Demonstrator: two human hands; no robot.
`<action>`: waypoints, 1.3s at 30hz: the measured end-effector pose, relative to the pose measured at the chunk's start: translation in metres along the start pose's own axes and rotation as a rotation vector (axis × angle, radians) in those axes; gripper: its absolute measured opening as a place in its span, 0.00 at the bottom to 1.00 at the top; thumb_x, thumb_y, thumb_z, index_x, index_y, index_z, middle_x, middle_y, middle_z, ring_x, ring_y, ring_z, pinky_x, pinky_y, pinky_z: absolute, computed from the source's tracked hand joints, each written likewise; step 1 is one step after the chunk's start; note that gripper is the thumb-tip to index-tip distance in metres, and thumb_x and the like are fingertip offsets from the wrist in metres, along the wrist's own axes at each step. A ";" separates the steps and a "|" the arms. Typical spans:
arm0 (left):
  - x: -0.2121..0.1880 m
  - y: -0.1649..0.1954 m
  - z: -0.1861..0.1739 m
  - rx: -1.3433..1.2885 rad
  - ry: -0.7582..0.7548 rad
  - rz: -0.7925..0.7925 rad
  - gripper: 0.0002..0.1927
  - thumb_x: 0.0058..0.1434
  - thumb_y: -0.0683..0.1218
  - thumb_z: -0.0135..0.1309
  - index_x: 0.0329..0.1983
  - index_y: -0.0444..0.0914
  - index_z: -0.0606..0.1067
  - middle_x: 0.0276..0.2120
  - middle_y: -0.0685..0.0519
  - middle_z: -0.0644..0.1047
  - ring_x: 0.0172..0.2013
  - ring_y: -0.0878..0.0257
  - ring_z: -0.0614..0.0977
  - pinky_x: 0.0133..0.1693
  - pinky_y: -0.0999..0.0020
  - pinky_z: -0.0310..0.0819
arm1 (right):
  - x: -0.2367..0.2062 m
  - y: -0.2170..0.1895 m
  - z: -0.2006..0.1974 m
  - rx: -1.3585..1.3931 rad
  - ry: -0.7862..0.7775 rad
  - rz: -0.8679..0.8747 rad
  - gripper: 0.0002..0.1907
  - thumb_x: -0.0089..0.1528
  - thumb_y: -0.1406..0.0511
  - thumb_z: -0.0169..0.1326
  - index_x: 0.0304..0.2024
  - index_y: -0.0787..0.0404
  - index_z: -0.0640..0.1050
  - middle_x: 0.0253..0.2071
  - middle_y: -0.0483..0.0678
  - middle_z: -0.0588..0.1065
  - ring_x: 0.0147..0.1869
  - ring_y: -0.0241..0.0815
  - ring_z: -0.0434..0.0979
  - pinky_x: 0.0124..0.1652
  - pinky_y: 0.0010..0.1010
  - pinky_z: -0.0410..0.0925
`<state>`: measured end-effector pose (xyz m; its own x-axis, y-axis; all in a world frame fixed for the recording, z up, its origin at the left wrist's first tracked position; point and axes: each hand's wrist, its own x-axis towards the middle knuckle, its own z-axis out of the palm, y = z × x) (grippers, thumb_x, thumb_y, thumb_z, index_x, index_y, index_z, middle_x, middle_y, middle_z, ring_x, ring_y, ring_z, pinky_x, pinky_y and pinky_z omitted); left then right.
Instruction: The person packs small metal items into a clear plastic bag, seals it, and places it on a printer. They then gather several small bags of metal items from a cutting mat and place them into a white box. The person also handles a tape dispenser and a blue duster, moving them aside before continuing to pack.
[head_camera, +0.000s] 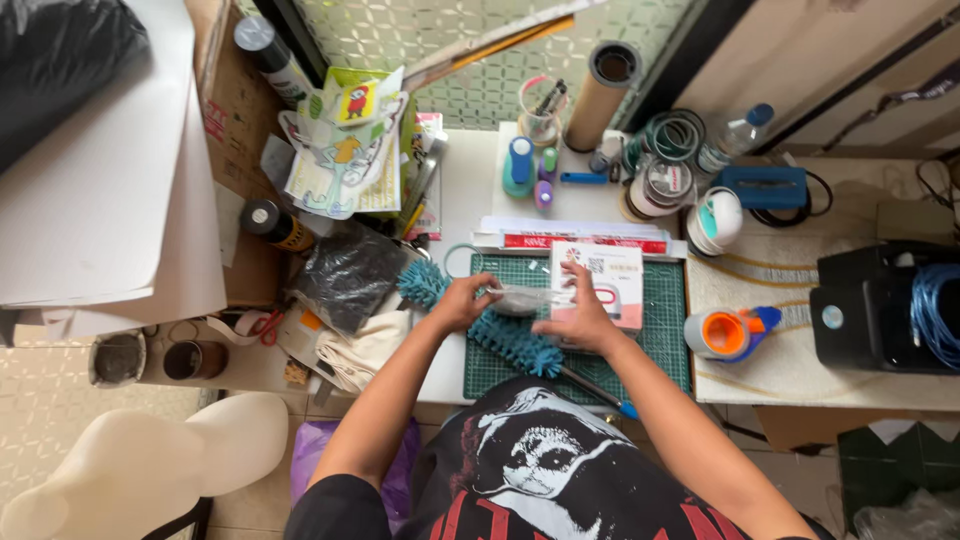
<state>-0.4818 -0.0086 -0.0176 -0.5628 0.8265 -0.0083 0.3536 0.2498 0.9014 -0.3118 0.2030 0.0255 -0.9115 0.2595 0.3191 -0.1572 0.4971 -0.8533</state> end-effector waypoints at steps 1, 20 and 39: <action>0.001 -0.006 -0.002 -0.024 0.000 -0.026 0.10 0.62 0.45 0.61 0.43 0.36 0.78 0.35 0.47 0.81 0.37 0.57 0.82 0.43 0.64 0.75 | 0.004 -0.001 0.005 -0.124 0.010 -0.181 0.50 0.46 0.56 0.73 0.59 0.84 0.68 0.50 0.65 0.72 0.52 0.46 0.69 0.47 0.36 0.67; -0.014 -0.024 -0.012 -0.041 0.058 0.066 0.14 0.63 0.40 0.49 0.52 0.40 0.75 0.36 0.46 0.79 0.37 0.49 0.81 0.42 0.58 0.76 | 0.054 0.016 0.080 -0.341 -0.029 0.823 0.15 0.60 0.59 0.60 0.41 0.64 0.81 0.39 0.59 0.80 0.44 0.57 0.82 0.46 0.43 0.72; 0.018 0.000 0.005 0.690 -0.432 0.137 0.44 0.46 0.53 0.68 0.64 0.32 0.66 0.46 0.41 0.77 0.46 0.43 0.80 0.42 0.51 0.77 | -0.007 0.015 0.088 -0.647 -0.271 0.165 0.31 0.55 0.67 0.60 0.60 0.67 0.68 0.58 0.57 0.71 0.62 0.57 0.71 0.57 0.47 0.64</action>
<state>-0.4888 0.0089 -0.0202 -0.1945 0.9581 -0.2100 0.8570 0.2702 0.4388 -0.3413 0.1358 -0.0256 -0.9795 0.2002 0.0220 0.1704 0.8818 -0.4398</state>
